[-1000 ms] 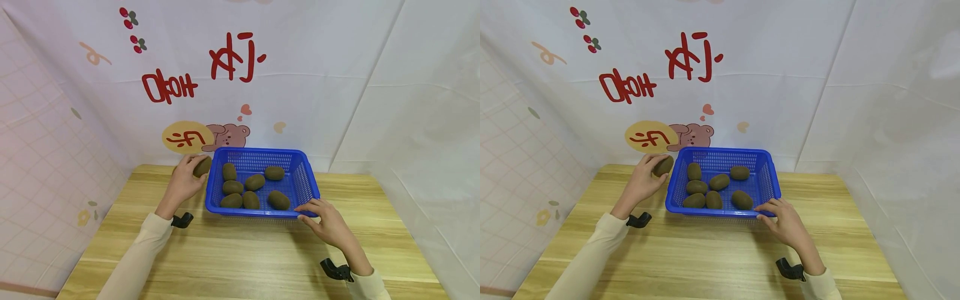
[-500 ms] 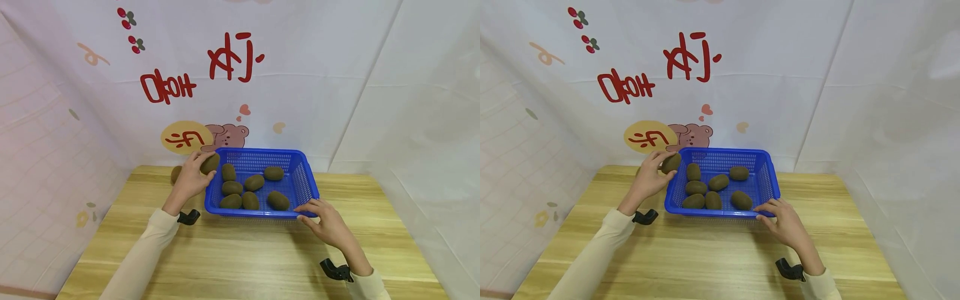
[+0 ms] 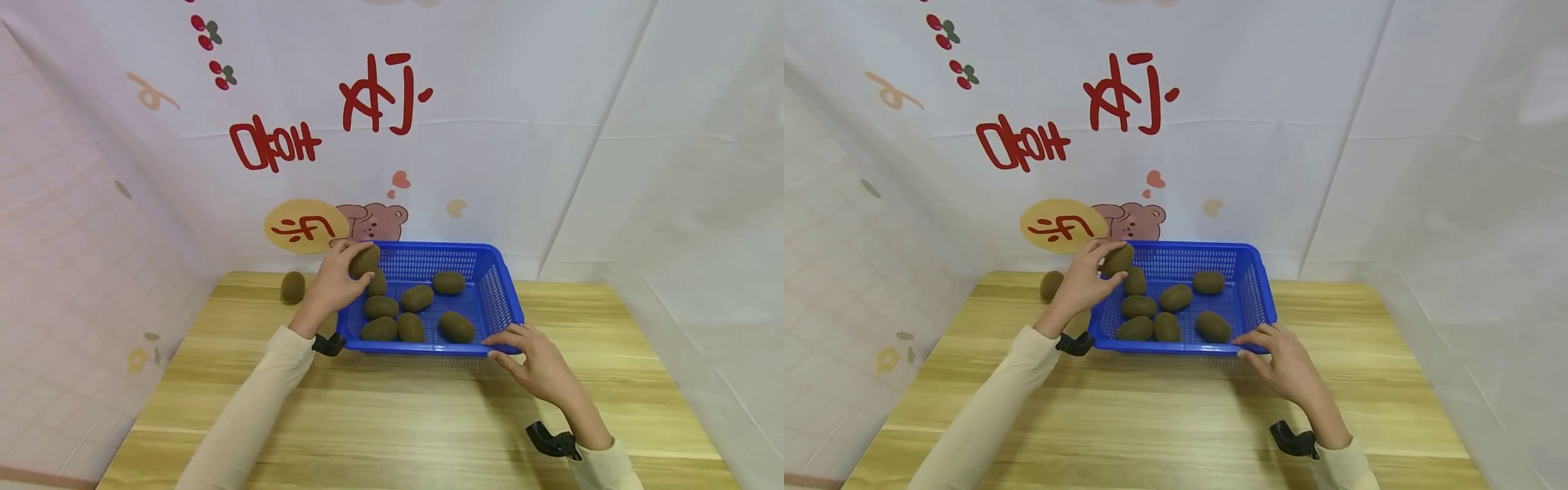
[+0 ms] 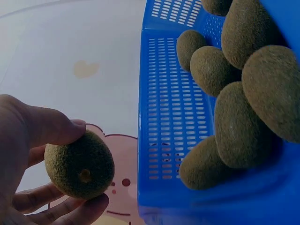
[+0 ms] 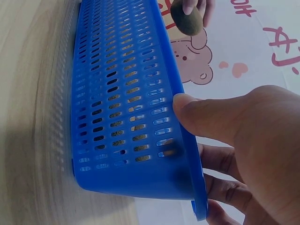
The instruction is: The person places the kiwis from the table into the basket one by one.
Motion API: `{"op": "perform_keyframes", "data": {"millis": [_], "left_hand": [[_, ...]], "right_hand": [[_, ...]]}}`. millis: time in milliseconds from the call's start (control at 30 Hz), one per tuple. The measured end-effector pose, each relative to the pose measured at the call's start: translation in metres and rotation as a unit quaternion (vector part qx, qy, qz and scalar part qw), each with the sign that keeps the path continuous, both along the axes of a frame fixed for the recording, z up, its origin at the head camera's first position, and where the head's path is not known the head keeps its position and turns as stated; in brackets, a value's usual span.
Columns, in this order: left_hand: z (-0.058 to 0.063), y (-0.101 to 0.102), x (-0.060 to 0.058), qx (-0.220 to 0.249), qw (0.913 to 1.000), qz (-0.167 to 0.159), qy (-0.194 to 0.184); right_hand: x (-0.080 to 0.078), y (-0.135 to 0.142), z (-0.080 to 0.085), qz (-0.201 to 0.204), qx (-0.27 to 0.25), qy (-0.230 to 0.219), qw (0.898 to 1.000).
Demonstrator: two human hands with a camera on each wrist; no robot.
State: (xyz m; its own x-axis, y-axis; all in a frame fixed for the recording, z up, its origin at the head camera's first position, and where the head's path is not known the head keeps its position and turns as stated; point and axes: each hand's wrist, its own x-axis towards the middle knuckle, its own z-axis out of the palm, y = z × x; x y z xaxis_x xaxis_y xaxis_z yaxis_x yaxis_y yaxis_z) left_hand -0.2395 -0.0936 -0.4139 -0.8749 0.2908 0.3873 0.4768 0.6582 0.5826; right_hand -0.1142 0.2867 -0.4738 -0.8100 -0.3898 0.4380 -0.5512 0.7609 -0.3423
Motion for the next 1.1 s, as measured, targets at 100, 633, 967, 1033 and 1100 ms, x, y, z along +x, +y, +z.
{"op": "perform_keyframes", "data": {"millis": [100,633,967,1033,1100], "left_hand": [[0.001,0.007,-0.005,-0.007,0.9999,-0.001,-0.014],[-0.006,0.036,-0.025,-0.029,0.9985,-0.005,-0.045],[-0.004,0.026,-0.02,-0.048,0.9976,0.0,-0.05],[-0.004,0.022,-0.019,-0.052,0.9975,0.005,-0.047],[-0.003,0.018,-0.018,-0.052,0.9976,0.01,-0.045]], "right_hand": [[0.0,0.0,0.0,-0.001,0.0,-0.001,1.0],[0.0,-0.001,0.0,0.002,0.001,-0.003,1.0],[0.0,0.0,-0.001,-0.002,0.002,-0.005,1.0],[0.0,0.0,-0.001,-0.002,0.002,-0.006,1.0],[0.0,0.0,-0.001,-0.003,0.002,-0.006,1.0]]}}
